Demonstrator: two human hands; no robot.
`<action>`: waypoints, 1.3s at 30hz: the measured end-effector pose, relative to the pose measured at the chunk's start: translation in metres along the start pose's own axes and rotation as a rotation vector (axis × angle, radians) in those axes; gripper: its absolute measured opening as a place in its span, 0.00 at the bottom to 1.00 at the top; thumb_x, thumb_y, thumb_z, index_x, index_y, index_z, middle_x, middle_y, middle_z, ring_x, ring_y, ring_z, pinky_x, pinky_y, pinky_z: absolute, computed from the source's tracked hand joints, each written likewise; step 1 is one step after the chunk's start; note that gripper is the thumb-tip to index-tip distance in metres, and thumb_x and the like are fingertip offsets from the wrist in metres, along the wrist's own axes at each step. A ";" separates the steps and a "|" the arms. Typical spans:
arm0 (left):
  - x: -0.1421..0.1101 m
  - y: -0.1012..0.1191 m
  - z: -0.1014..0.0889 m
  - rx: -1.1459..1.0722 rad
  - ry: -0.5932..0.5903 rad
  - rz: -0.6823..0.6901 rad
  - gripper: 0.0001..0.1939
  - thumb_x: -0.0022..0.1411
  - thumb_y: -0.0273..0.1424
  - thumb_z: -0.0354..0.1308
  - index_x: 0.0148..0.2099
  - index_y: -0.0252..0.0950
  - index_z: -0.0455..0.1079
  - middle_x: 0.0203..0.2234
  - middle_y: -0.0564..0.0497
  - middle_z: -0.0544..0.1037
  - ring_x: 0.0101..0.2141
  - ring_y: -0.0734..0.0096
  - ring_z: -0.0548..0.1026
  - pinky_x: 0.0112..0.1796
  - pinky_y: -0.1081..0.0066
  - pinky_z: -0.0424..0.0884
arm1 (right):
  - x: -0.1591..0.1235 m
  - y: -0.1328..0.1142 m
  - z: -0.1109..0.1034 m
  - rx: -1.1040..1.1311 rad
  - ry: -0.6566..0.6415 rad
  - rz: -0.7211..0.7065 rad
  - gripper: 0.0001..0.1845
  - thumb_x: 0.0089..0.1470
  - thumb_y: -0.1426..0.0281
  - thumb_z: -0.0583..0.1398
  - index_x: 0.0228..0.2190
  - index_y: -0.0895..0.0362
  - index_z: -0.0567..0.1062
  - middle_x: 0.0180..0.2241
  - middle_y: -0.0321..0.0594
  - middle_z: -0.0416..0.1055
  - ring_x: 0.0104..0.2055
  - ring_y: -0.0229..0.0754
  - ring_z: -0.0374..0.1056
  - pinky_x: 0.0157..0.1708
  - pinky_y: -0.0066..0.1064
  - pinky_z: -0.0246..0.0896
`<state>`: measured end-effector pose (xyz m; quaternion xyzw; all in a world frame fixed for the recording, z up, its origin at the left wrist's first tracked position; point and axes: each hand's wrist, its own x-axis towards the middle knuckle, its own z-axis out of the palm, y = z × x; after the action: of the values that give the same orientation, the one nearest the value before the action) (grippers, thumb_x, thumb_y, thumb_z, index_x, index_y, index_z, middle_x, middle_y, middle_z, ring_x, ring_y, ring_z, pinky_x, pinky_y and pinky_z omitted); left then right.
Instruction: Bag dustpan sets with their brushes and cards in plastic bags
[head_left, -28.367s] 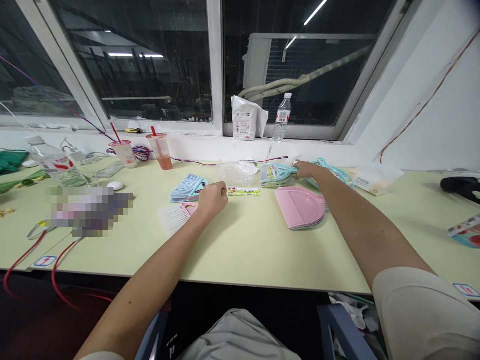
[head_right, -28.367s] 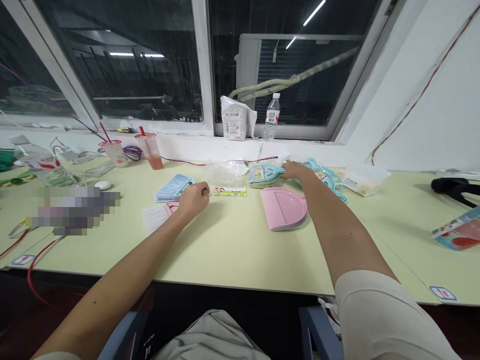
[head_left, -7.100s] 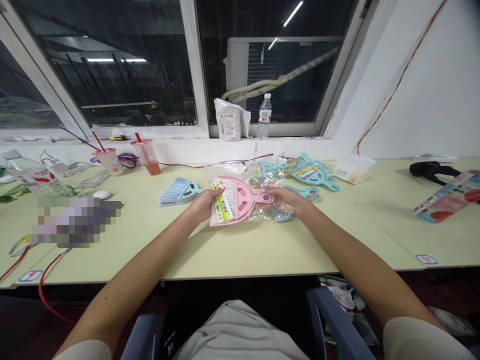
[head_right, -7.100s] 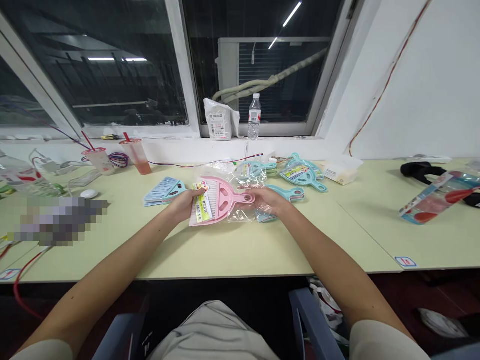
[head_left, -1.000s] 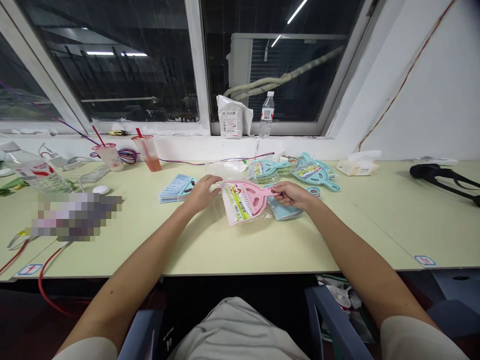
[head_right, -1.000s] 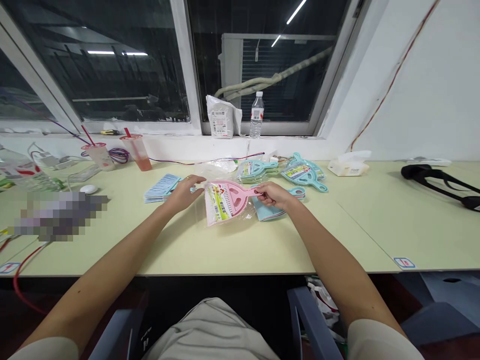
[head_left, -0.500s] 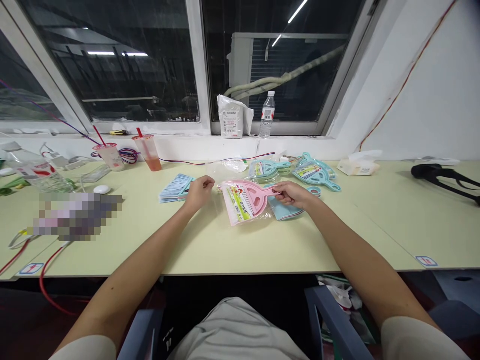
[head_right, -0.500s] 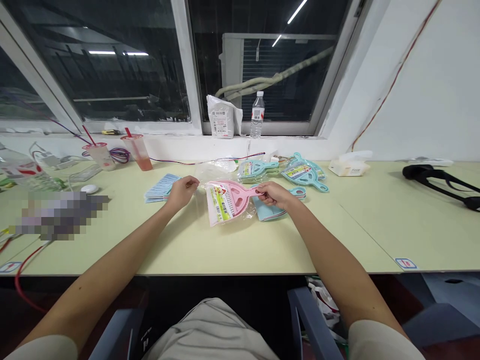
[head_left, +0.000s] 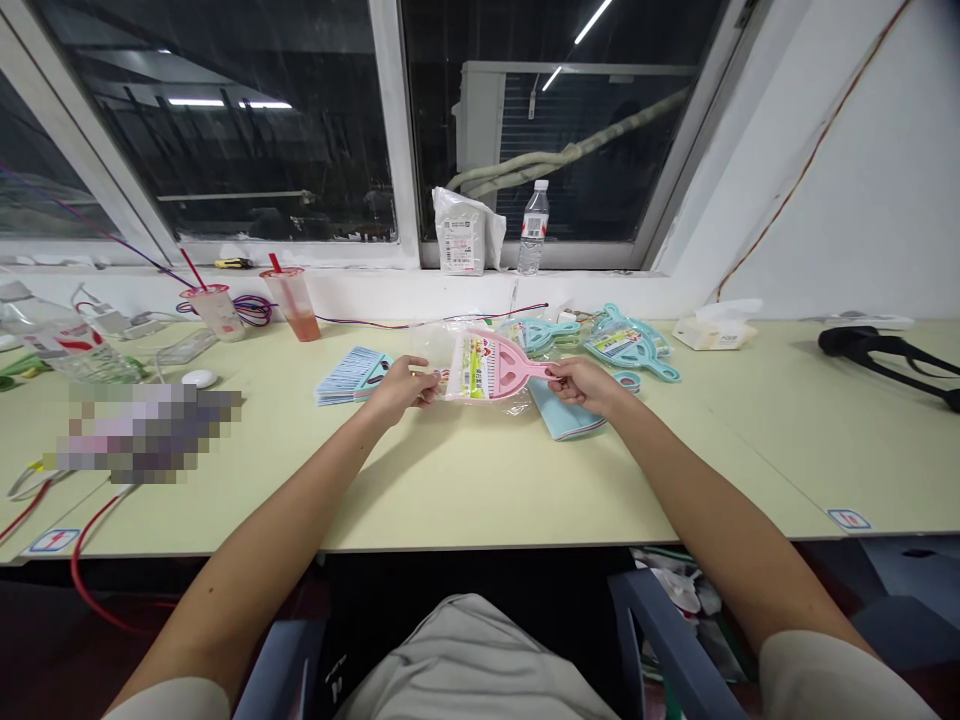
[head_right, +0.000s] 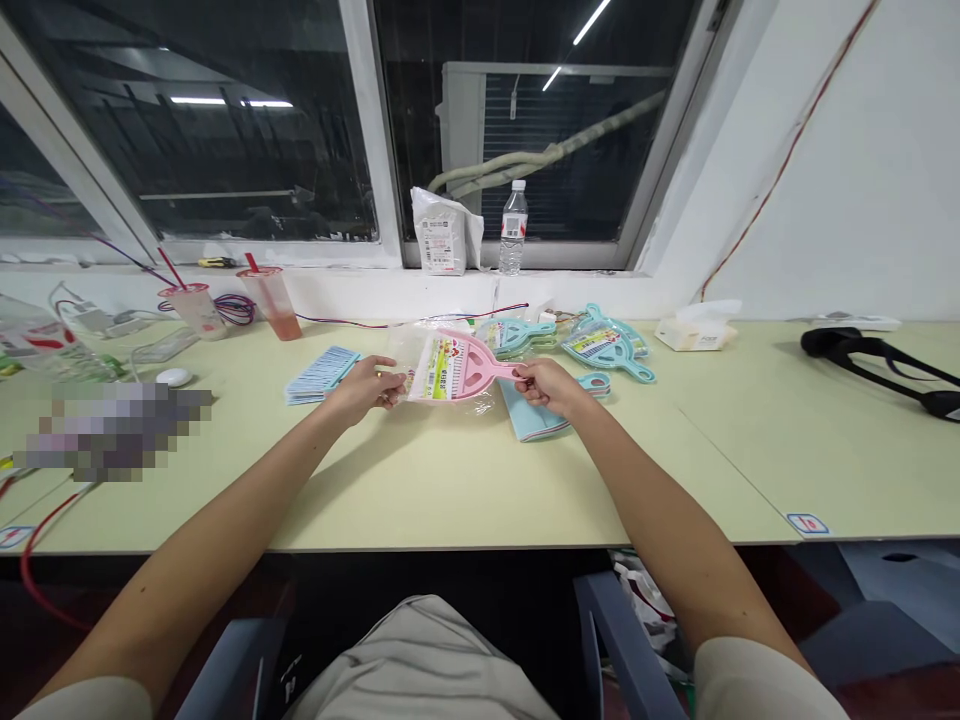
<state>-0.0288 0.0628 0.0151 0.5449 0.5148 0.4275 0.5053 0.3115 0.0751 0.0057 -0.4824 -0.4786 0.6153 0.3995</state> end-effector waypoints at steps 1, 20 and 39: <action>0.002 -0.001 -0.004 0.024 -0.007 -0.012 0.26 0.55 0.31 0.68 0.51 0.37 0.59 0.26 0.51 0.78 0.22 0.70 0.73 0.25 0.70 0.68 | 0.000 0.000 0.000 -0.004 -0.012 0.006 0.10 0.56 0.71 0.61 0.30 0.55 0.63 0.19 0.33 0.60 0.16 0.28 0.42 0.14 0.21 0.33; -0.002 -0.016 0.019 0.695 0.222 0.280 0.07 0.57 0.35 0.59 0.32 0.38 0.74 0.25 0.52 0.78 0.28 0.67 0.72 0.28 0.69 0.60 | -0.005 0.012 0.029 -0.151 0.003 -0.074 0.14 0.52 0.66 0.66 0.26 0.56 0.66 0.20 0.36 0.66 0.16 0.29 0.51 0.13 0.22 0.36; 0.006 -0.012 -0.005 0.755 -0.142 0.081 0.16 0.48 0.35 0.65 0.41 0.38 0.76 0.35 0.49 0.81 0.35 0.63 0.78 0.32 0.70 0.69 | -0.064 -0.008 0.077 -0.952 -1.011 0.170 0.24 0.59 0.53 0.61 0.32 0.62 0.81 0.13 0.30 0.63 0.13 0.28 0.51 0.15 0.22 0.45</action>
<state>-0.0347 0.0687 0.0035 0.7409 0.5776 0.1886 0.2862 0.2505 0.0001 0.0334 -0.2953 -0.7838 0.5170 -0.1766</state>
